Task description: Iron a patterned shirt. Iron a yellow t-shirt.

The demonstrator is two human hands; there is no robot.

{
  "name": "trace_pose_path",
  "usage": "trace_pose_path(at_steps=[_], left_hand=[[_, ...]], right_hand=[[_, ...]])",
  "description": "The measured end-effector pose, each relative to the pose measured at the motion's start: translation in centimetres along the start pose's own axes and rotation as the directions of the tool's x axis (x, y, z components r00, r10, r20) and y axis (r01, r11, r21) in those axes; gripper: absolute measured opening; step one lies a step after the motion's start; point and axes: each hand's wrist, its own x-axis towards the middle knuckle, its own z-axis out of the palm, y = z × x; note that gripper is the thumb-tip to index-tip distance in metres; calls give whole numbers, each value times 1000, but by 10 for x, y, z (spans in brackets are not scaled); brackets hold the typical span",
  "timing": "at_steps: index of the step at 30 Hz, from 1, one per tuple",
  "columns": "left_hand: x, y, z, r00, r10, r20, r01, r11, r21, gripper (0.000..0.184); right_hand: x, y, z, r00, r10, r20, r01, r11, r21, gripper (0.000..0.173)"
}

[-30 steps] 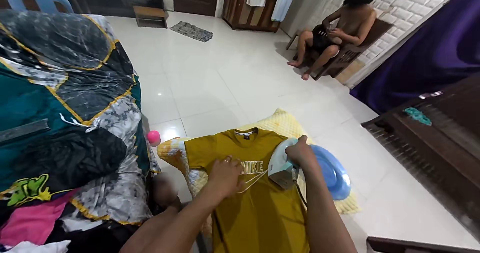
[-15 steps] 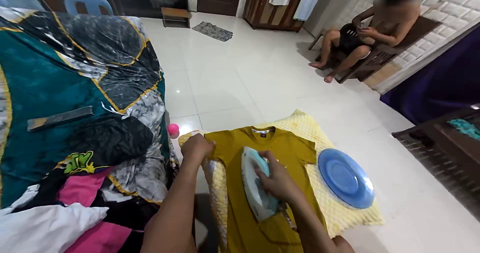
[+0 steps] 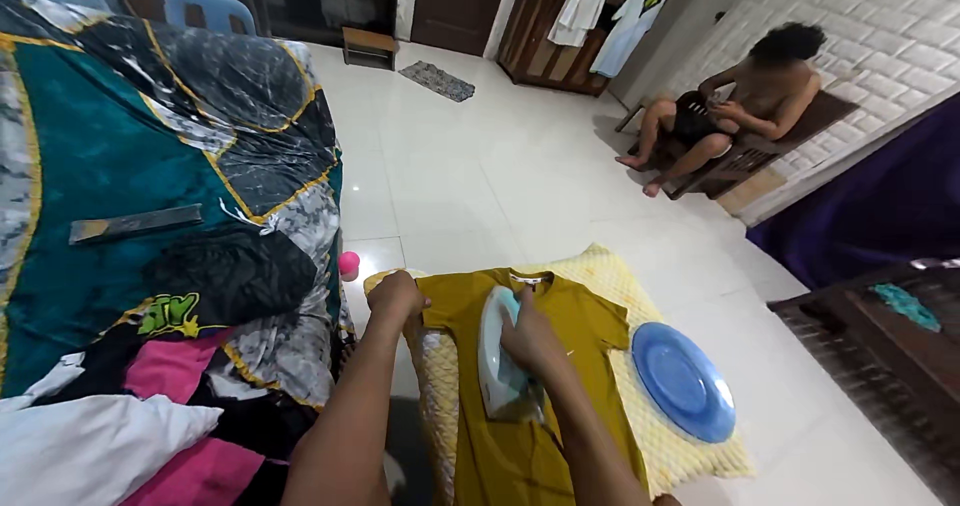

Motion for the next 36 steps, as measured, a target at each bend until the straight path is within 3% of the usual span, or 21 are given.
trace_pose_path(at_steps=[5,11,18,29,36], left_hand=[[2,4,3,1000,4,7,-4,1000,16,52],[16,-8,11,997,71,-33,-75,988,-132,72],[17,-11,7,985,149,-92,-162,974,-158,46],[17,-8,9,993,82,-89,-93,987,-130,33],[19,-7,6,996,65,-66,-74,986,-150,36]], right_hand=[[-24,18,2,998,-4,63,3,1000,7,64],[32,4,-12,998,-63,21,62,998,23,69],[74,-19,-16,997,-77,21,77,997,11,69],[-38,20,24,971,-236,46,234,970,60,56],[-27,3,21,959,-258,118,254,966,49,55]])
